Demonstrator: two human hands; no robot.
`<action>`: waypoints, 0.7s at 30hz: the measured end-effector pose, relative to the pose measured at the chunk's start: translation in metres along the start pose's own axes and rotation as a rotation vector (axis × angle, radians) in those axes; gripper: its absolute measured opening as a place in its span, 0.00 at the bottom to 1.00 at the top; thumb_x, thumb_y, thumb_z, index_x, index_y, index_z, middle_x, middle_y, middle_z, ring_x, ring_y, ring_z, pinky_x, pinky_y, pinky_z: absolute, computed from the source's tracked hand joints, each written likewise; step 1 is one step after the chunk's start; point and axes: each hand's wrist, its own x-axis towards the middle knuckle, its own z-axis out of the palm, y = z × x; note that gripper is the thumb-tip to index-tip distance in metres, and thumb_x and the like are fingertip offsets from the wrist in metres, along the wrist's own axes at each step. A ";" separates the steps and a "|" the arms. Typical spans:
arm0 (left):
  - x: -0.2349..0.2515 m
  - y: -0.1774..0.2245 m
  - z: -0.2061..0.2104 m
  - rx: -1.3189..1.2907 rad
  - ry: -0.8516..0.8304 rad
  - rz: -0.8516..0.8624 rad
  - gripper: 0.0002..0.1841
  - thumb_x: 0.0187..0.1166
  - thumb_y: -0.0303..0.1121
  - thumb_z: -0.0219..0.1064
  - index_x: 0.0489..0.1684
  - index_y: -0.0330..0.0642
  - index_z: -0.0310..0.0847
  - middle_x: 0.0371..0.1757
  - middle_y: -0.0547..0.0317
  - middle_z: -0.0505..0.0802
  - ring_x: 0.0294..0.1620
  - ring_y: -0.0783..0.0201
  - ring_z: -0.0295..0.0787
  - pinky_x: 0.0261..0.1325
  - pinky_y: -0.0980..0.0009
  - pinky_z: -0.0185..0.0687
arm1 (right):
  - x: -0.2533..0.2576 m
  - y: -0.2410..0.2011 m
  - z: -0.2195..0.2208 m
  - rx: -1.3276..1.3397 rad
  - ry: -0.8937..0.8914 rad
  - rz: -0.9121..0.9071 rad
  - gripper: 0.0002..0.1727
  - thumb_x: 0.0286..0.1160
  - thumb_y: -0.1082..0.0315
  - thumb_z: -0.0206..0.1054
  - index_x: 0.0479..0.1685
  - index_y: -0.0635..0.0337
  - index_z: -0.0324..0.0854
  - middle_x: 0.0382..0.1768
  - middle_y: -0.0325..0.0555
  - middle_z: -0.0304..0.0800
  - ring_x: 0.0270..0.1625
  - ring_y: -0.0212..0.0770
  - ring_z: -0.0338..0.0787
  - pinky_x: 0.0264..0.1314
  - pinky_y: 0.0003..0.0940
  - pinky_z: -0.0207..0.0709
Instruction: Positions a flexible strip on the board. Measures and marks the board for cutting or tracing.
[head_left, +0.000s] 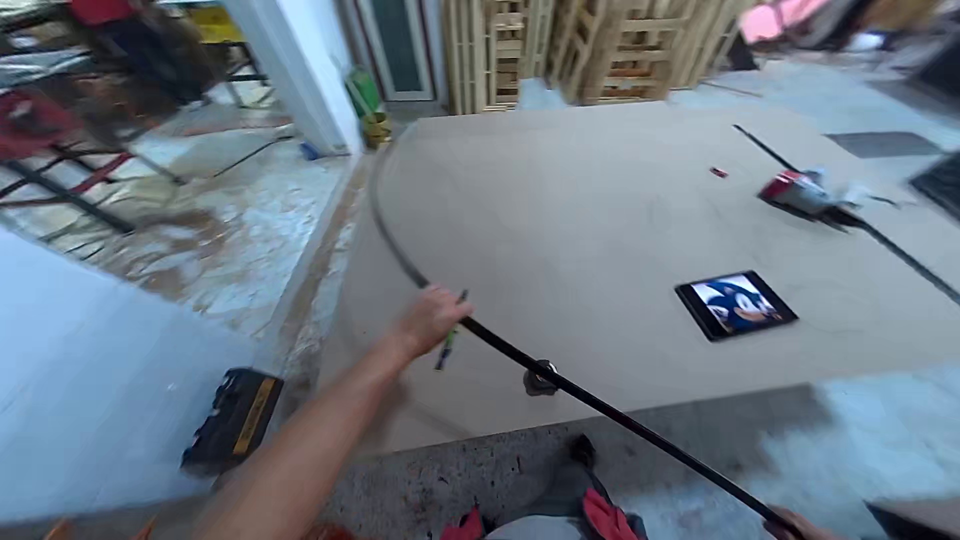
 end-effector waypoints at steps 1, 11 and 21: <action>-0.012 -0.015 -0.007 0.032 0.003 0.006 0.09 0.72 0.19 0.70 0.42 0.44 0.90 0.37 0.51 0.93 0.47 0.50 0.92 0.66 0.48 0.83 | -0.014 -0.010 0.015 0.024 0.013 0.030 0.27 0.93 0.47 0.51 0.66 0.60 0.84 0.48 0.62 0.94 0.50 0.65 0.94 0.54 0.73 0.82; 0.024 -0.139 -0.088 0.156 0.207 -0.014 0.18 0.70 0.13 0.60 0.52 0.36 0.89 0.47 0.29 0.91 0.56 0.30 0.90 0.70 0.32 0.77 | -0.008 -0.144 0.090 0.326 0.026 0.207 0.35 0.87 0.34 0.50 0.55 0.60 0.82 0.36 0.61 0.91 0.44 0.62 0.93 0.49 0.66 0.82; 0.194 -0.071 -0.169 0.121 0.608 0.163 0.15 0.80 0.22 0.61 0.61 0.32 0.86 0.70 0.36 0.88 0.72 0.33 0.85 0.74 0.36 0.77 | 0.067 -0.137 0.104 0.620 0.292 0.338 0.37 0.82 0.28 0.51 0.51 0.56 0.82 0.31 0.54 0.87 0.38 0.55 0.90 0.45 0.60 0.80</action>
